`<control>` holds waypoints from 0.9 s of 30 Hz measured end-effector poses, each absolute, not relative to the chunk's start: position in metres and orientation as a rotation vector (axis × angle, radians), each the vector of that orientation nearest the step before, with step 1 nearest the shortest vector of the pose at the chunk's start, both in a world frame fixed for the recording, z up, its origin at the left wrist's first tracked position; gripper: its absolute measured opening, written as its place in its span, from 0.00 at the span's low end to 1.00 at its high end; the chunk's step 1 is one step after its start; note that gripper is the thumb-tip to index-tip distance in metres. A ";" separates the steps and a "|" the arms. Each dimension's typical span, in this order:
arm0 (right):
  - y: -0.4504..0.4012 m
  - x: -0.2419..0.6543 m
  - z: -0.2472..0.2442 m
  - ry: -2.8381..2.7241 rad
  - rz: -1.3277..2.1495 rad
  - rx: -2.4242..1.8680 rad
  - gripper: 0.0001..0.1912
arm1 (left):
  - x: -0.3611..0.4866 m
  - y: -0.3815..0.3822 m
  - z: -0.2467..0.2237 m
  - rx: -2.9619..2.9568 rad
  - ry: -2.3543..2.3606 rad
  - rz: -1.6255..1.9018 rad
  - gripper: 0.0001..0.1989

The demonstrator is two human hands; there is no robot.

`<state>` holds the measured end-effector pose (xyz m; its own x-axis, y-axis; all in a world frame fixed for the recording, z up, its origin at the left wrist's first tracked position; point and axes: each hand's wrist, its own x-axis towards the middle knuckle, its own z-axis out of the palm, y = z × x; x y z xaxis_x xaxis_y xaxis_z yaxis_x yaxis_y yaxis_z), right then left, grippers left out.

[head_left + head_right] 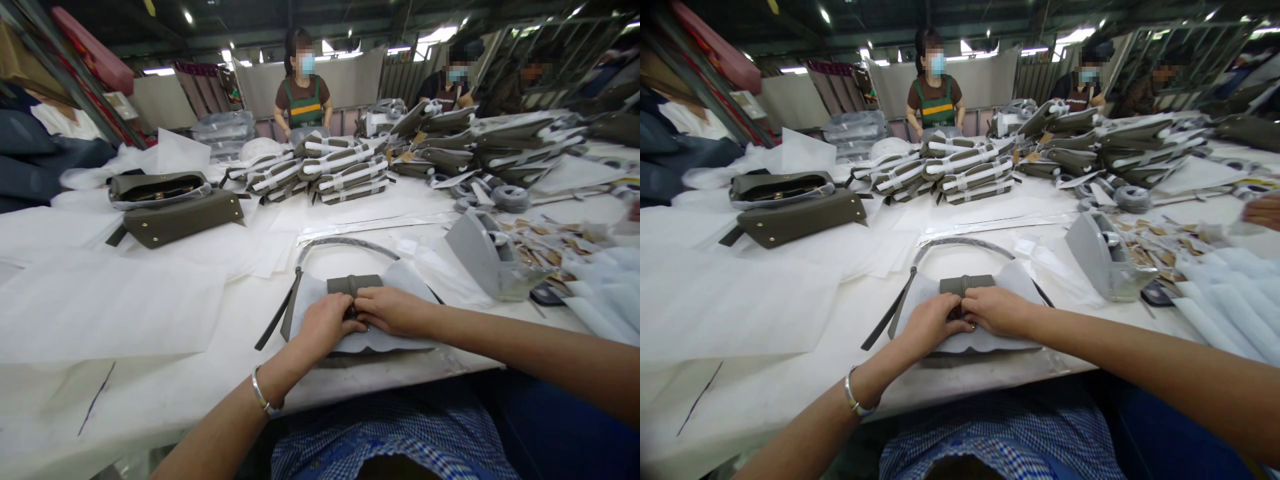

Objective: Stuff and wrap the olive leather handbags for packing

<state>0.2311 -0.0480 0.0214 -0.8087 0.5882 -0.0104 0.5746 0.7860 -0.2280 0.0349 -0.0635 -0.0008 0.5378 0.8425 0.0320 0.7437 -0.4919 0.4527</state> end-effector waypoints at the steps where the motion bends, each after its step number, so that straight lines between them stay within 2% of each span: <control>1: -0.051 0.233 0.026 -2.901 0.378 -1.000 0.08 | 0.034 -0.064 -0.001 2.394 1.295 0.358 0.15; 4: -0.068 0.244 0.035 -2.864 0.403 -1.056 0.14 | 0.033 -0.066 -0.001 2.379 1.259 0.402 0.13; 8: -0.100 0.266 0.025 -2.824 0.117 -0.903 0.26 | 0.031 -0.070 -0.008 2.411 1.198 0.535 0.14; 11: -0.112 0.278 0.013 -2.850 -0.012 -0.882 0.27 | 0.029 -0.072 -0.012 2.514 1.118 0.689 0.14; 14: -0.106 0.284 0.014 -2.882 0.064 -0.879 0.27 | 0.024 -0.076 -0.009 2.559 0.968 0.746 0.11; 20: -0.086 0.291 0.016 -2.877 0.303 -0.857 0.23 | 0.012 -0.093 -0.001 2.797 0.868 0.338 0.23; 22: -0.087 0.294 0.005 -2.874 0.289 -0.851 0.26 | 0.012 -0.101 -0.008 2.917 0.900 0.225 0.25; 25: -0.092 0.299 -0.016 -2.851 0.289 -0.827 0.38 | 0.015 -0.108 -0.021 2.996 0.973 0.180 0.30; 27: -0.092 0.301 -0.023 -2.815 0.337 -0.810 0.38 | 0.016 -0.109 -0.024 2.990 0.988 0.184 0.32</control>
